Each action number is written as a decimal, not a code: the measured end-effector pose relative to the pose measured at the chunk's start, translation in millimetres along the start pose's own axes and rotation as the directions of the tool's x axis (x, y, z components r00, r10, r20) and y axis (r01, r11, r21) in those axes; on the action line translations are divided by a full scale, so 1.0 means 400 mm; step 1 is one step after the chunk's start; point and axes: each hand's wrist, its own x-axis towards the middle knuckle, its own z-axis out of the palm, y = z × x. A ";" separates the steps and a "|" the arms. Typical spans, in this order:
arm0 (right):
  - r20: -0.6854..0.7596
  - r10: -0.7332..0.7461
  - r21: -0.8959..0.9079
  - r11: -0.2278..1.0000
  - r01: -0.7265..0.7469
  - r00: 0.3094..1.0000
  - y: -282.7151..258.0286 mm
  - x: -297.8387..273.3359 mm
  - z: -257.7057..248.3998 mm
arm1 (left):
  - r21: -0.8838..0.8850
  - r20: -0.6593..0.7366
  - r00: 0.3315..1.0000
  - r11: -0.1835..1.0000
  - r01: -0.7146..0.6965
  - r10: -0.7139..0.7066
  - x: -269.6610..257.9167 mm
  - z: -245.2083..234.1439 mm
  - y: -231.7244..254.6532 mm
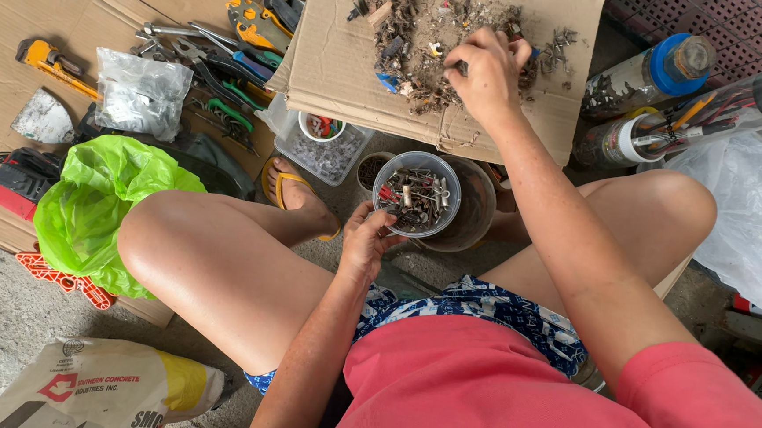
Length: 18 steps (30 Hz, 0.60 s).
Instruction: The person sorts through a pile of metal screws, bolts, and debris on a cardboard sheet by hand, picking out specific screws and placing them into a plastic container.
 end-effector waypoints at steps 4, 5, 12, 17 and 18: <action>-0.178 0.012 0.021 1.000 -0.008 0.984 0.015 -0.003 0.008 | -0.004 0.000 1.000 1.000 -0.002 0.002 -0.006 -0.002 0.004; -0.241 -0.003 0.045 0.999 0.014 0.970 0.020 -0.003 0.005 | -0.004 -0.004 1.000 1.000 0.002 -0.002 -0.006 -0.001 0.008; -0.217 0.008 -0.039 0.999 -0.017 0.976 0.030 0.005 0.025 | 0.014 -0.010 1.000 1.000 -0.013 0.013 -0.011 0.001 0.017; -0.118 0.099 -0.010 0.995 -0.101 0.988 -0.008 -0.010 -0.016 | -0.021 -0.005 1.000 1.000 -0.013 0.013 -0.005 0.004 0.018; -0.119 0.097 -0.012 0.995 -0.099 0.988 -0.019 -0.007 -0.032 | -0.023 -0.003 1.000 1.000 -0.013 0.013 -0.002 0.005 0.017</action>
